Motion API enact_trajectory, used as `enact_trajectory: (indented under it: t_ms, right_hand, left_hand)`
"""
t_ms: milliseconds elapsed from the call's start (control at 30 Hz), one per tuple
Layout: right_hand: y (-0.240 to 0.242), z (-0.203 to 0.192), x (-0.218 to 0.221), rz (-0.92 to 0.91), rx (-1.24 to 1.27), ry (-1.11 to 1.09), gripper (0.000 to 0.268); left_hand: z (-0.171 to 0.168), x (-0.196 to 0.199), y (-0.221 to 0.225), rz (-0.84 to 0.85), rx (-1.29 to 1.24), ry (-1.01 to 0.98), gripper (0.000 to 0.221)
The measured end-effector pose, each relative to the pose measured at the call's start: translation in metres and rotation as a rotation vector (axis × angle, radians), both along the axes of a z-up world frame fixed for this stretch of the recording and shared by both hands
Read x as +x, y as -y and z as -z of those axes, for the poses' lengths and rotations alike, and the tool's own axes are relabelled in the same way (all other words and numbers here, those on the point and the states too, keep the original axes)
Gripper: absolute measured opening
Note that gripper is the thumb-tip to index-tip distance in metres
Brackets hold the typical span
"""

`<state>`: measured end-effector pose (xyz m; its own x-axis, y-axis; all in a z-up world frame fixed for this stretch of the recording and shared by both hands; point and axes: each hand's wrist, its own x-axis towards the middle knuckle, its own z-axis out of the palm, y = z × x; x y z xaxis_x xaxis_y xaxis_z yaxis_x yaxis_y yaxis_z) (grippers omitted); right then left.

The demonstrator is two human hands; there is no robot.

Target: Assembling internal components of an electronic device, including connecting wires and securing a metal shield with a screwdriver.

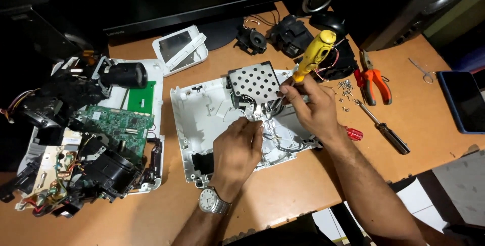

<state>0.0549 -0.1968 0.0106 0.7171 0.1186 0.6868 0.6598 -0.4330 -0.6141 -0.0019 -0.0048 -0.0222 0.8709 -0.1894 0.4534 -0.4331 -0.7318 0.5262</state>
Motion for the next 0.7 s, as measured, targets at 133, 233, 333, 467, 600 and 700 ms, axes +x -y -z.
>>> enact_trajectory:
  t_ms: [133,233,333,467,600,700]
  right_hand:
    - [-0.0008,-0.0003,0.0003,0.002,0.000,0.011,0.007]
    - [-0.0008,0.0001,0.0016,-0.007,0.005,0.016,0.007]
    - [-0.0006,0.0017,0.0029,-0.011,0.011,0.019,0.007]
    - [-0.0005,0.0026,0.0034,-0.005,-0.002,0.030,0.006]
    - [-0.0015,0.0024,0.0031,0.010,-0.017,0.049,0.005]
    - [-0.0010,0.0035,0.0030,0.010,-0.013,0.041,0.007]
  left_hand:
    - [-0.0006,-0.0008,0.0007,-0.004,-0.011,-0.022,0.025]
    - [-0.0001,-0.0008,0.0009,-0.008,-0.017,-0.039,0.025]
    - [-0.0004,-0.0003,0.0008,-0.005,-0.023,-0.063,0.026]
    - [0.0008,-0.0002,0.0012,-0.009,-0.040,-0.061,0.025]
    - [0.0036,-0.0003,0.0015,-0.018,-0.033,-0.041,0.023]
    - [0.0018,-0.0004,0.0015,-0.012,-0.039,-0.079,0.025]
